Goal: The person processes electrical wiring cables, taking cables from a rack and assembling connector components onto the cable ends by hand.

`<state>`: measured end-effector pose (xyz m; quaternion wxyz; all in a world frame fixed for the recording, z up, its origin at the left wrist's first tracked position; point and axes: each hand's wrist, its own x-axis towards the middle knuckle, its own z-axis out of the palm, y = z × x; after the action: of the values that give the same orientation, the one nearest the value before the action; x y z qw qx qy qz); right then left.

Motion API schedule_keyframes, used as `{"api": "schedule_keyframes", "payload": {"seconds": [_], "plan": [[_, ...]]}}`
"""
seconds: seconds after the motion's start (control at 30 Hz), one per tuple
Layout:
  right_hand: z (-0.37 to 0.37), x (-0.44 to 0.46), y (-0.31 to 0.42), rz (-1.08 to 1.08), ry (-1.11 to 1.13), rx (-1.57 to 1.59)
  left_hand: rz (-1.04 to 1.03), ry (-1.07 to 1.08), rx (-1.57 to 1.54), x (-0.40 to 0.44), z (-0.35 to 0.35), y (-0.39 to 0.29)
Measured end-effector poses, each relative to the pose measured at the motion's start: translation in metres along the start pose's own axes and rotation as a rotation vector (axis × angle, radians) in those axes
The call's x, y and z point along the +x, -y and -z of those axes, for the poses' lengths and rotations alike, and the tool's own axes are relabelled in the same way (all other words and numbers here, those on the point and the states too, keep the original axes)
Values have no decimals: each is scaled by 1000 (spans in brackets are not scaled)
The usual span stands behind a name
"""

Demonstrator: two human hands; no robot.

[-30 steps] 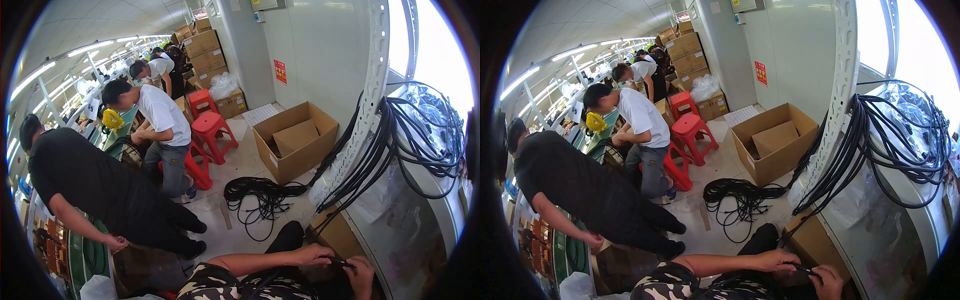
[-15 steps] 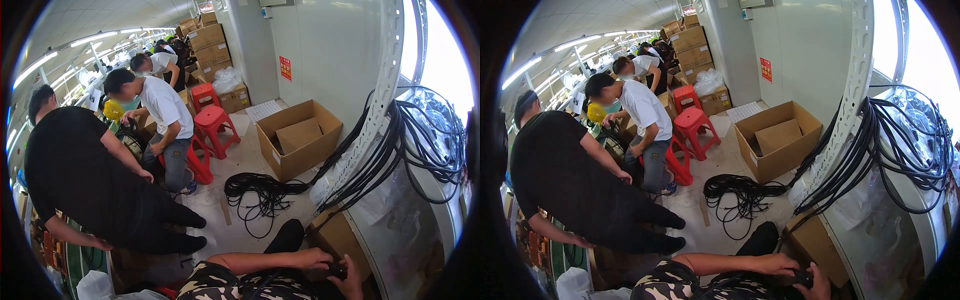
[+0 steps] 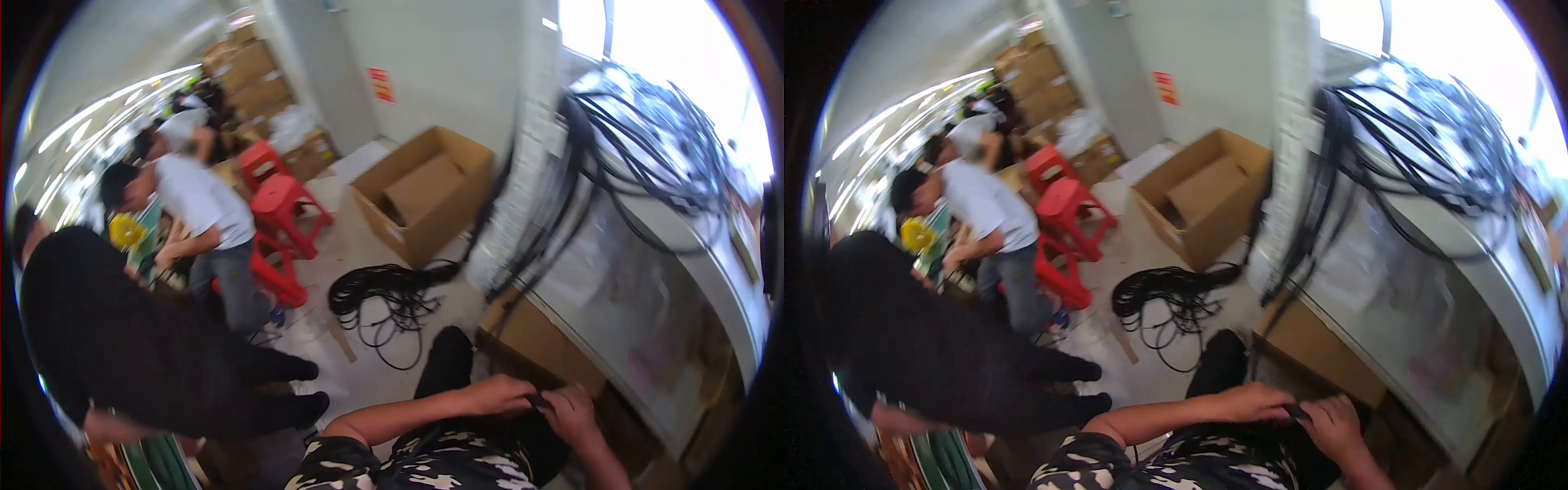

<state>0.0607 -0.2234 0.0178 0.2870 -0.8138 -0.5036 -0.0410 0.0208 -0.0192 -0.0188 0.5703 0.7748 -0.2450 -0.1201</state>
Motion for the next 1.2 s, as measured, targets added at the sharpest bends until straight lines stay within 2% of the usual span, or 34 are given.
{"api": "schedule_keyframes", "payload": {"seconds": [0.07, 0.1, 0.13, 0.2, 0.27, 0.33, 0.4, 0.43, 0.47, 0.53, 0.57, 0.6, 0.67, 0.7, 0.77, 0.8, 0.83, 0.9, 0.97, 1.03, 1.1, 1.13, 1.17, 1.2], "plan": [[-11, -15, -6, -200, 187, -1, -53, -20, 157, 0, -2, 3], [-18, -18, -11, -440, 317, 305, -117, -49, 290, -1, -3, 3], [-21, -20, -11, -673, 418, 635, -88, -47, 304, -2, -2, 4], [-15, -11, 1, -503, 224, 521, -35, -58, 242, -4, -2, 5], [-11, 0, 3, -213, -63, 192, 30, -47, 155, -4, 6, 3], [-7, 0, -2, -54, 10, 31, 100, -25, 73, -5, 11, -6], [-16, -4, -6, -1, 45, -46, 145, 12, 130, -4, 12, -9], [-19, -4, -5, -75, 4, 106, 192, -3, 110, -4, 12, -13], [-24, -6, 1, -100, -20, 115, 117, -25, 229, -5, 12, -9], [-34, -8, 8, -533, 68, 476, 25, -46, 371, -4, 11, -6], [-37, -10, 5, -552, 91, 618, 30, -31, 371, -5, 11, -4], [-38, -11, 5, -558, 87, 624, 35, -22, 364, -6, 12, 0], [-38, -13, 3, -401, 115, 432, 48, -19, 356, -8, 12, 1], [-37, -14, 1, -398, 119, 438, 100, 12, 317, -8, 12, -1], [-33, -12, -5, -172, -20, 180, 154, 28, 288, -8, 12, -3], [-29, -12, -6, -149, -19, 180, 199, 61, 228, -7, 10, -3], [-23, -11, -7, -62, 11, 44, 244, 80, 172, -6, 10, -2], [-20, -7, -13, 97, 33, -164, 106, 135, 239, -4, 8, 5], [-11, -1, -12, 176, 91, -214, 100, 206, 258, -3, 4, 10], [-12, -1, -6, 160, 211, -233, 68, 195, 251, -3, -2, 14], [-27, -12, -7, 39, 260, -153, 123, 216, 364, -3, -8, 16], [-49, -30, -4, -154, 184, 15, 156, 218, 390, -3, -13, 20], [-65, -41, -6, -353, 115, 183, 157, 228, 411, -5, -20, 29], [-60, -32, 0, -816, 276, 649, 157, 246, 428, -5, -23, 37]]}}
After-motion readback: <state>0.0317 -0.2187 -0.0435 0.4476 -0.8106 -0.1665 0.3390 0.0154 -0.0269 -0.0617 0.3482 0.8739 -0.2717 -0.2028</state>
